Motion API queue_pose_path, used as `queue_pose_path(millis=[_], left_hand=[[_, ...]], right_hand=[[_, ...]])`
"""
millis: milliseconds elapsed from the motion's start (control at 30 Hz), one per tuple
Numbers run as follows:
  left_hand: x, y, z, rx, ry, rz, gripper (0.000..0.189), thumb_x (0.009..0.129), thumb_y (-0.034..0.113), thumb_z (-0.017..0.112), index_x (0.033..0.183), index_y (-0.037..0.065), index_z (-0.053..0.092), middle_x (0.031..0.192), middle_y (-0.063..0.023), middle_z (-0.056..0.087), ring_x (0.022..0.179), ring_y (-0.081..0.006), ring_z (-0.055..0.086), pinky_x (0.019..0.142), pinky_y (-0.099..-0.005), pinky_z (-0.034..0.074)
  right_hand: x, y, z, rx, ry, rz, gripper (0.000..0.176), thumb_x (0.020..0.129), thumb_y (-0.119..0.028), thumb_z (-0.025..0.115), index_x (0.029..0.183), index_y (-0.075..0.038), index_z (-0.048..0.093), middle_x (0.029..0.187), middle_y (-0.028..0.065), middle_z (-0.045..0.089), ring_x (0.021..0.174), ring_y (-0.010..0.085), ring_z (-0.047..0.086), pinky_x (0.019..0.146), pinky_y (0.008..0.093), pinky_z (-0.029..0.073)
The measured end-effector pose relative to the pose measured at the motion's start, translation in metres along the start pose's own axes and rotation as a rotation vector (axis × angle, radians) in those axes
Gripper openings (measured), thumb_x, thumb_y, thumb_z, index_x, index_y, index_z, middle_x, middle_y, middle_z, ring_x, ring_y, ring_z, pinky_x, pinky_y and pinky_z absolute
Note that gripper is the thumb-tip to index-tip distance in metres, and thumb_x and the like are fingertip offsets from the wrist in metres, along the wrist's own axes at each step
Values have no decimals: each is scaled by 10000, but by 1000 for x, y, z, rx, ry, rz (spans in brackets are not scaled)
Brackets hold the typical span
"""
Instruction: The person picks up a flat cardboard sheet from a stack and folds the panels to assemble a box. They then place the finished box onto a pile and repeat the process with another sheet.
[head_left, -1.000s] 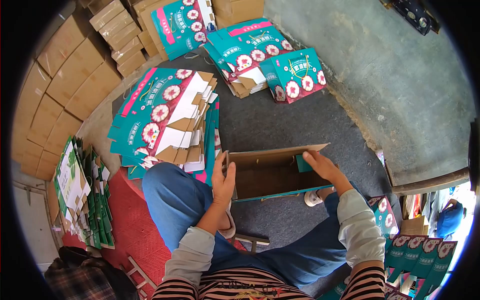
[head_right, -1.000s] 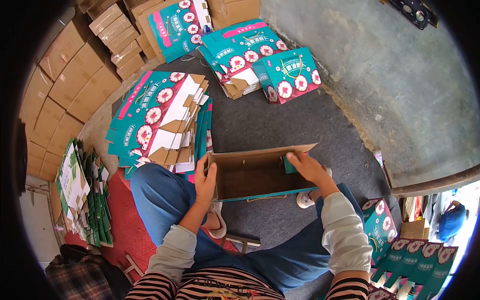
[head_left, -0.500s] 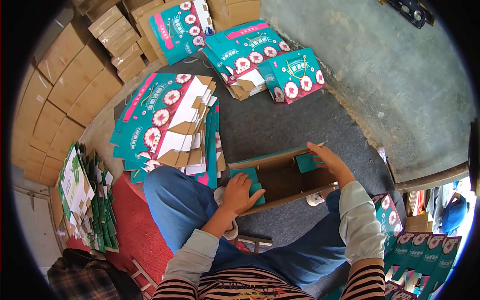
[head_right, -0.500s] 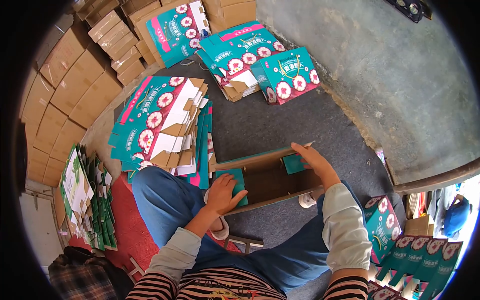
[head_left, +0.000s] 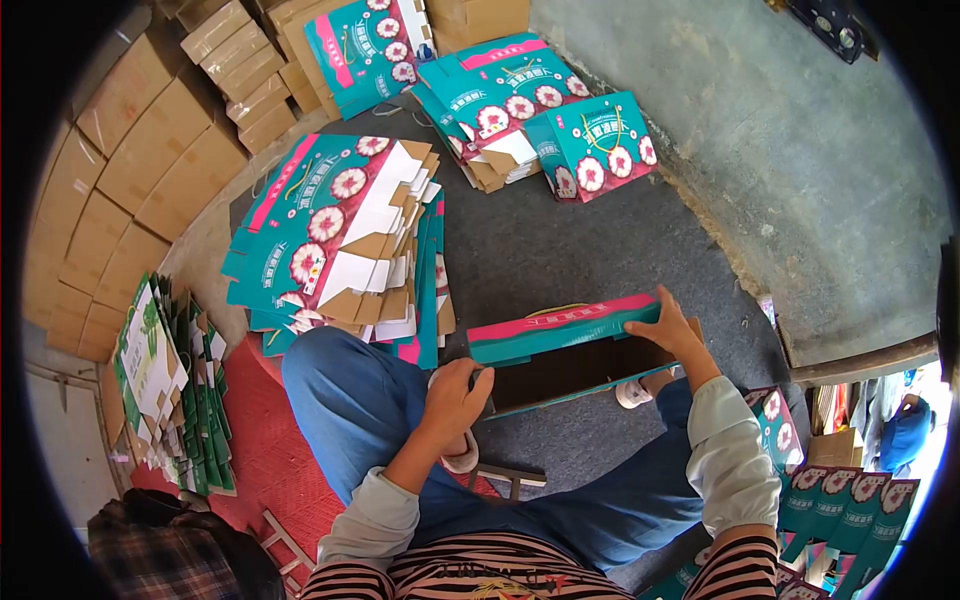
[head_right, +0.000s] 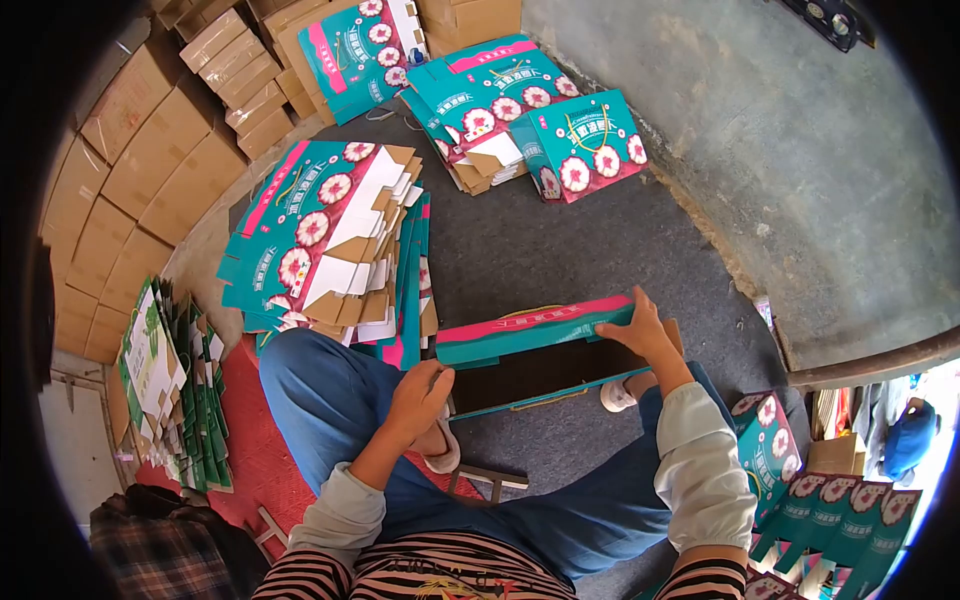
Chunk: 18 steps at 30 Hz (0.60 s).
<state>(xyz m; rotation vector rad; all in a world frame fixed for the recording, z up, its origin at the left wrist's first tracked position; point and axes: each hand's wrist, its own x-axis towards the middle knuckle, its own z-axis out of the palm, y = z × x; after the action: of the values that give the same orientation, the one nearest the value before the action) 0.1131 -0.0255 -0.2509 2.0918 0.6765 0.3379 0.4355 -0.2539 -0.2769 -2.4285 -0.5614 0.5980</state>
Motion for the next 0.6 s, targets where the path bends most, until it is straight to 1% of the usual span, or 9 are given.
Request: queue_pose_path(millis=[67,167,233,267,367,433,467,533,600], left_hand=[[-3,-1,0,-33,14,-20,328,899,306,528,942,-6,621,941,-204,620,919,-368,585,789,-418,453],[-8,1,-3,-62,55,-65,317,911,293,508,955,0,621,930,-196,617,922,-359,584,789,-410,455],[-10,5,-8,-54,76,-82,311,917,284,499,973,4,621,924,-186,616,927,-349,585,792,-406,455],[-10,6,-9,-36,47,-62,316,919,292,499,984,8,622,934,-180,615,930,-345,585,797,-404,457],[-7,7,-11,35,-26,1,327,921,311,513,1021,20,626,990,-168,602,943,-343,583,815,-400,461],[-3,9,-6,106,-71,52,332,915,320,537,1048,30,630,1061,-172,582,956,-352,578,829,-400,463],[0,6,-2,218,-38,142,367,900,334,562,1106,33,604,1109,-188,560,973,-358,575,841,-400,462],[7,-10,12,443,35,324,483,871,362,612,1224,37,551,1206,-218,518,1007,-371,568,865,-399,461],[12,-25,29,547,111,235,697,829,357,670,1367,32,367,1189,-260,528,1017,-413,566,876,-398,468]], right_hand=[[-8,-14,-10,-217,-93,-37,979,603,-377,855,1379,-13,383,1372,257,399,1252,381,434,1046,394,371],[-15,-38,-16,-336,-178,-39,849,598,-340,860,1294,-26,489,1381,208,410,1265,383,416,1038,417,382],[-18,-43,-10,-606,-181,-155,876,589,-326,865,1318,-53,463,1366,168,432,1269,369,411,1027,424,397],[-19,-45,-6,-741,-182,-215,890,585,-318,868,1330,-67,451,1358,148,443,1271,361,409,1022,428,404],[-14,-53,7,-841,-207,-386,984,572,-290,870,1397,-98,368,1414,141,397,1329,347,347,1044,438,389],[-7,-49,18,-866,-123,-500,969,536,-299,885,1353,-114,398,1287,116,473,1241,327,425,975,436,443],[-5,-46,23,-877,-81,-555,962,518,-303,893,1331,-122,412,1223,104,511,1197,318,464,940,434,469],[-2,-45,29,-923,-111,-503,920,503,-305,896,1281,-117,442,1185,97,523,1173,313,476,917,437,481],[1,-49,32,-968,-117,-480,910,504,-311,895,1269,-109,447,1162,93,526,1144,308,485,903,433,485]])
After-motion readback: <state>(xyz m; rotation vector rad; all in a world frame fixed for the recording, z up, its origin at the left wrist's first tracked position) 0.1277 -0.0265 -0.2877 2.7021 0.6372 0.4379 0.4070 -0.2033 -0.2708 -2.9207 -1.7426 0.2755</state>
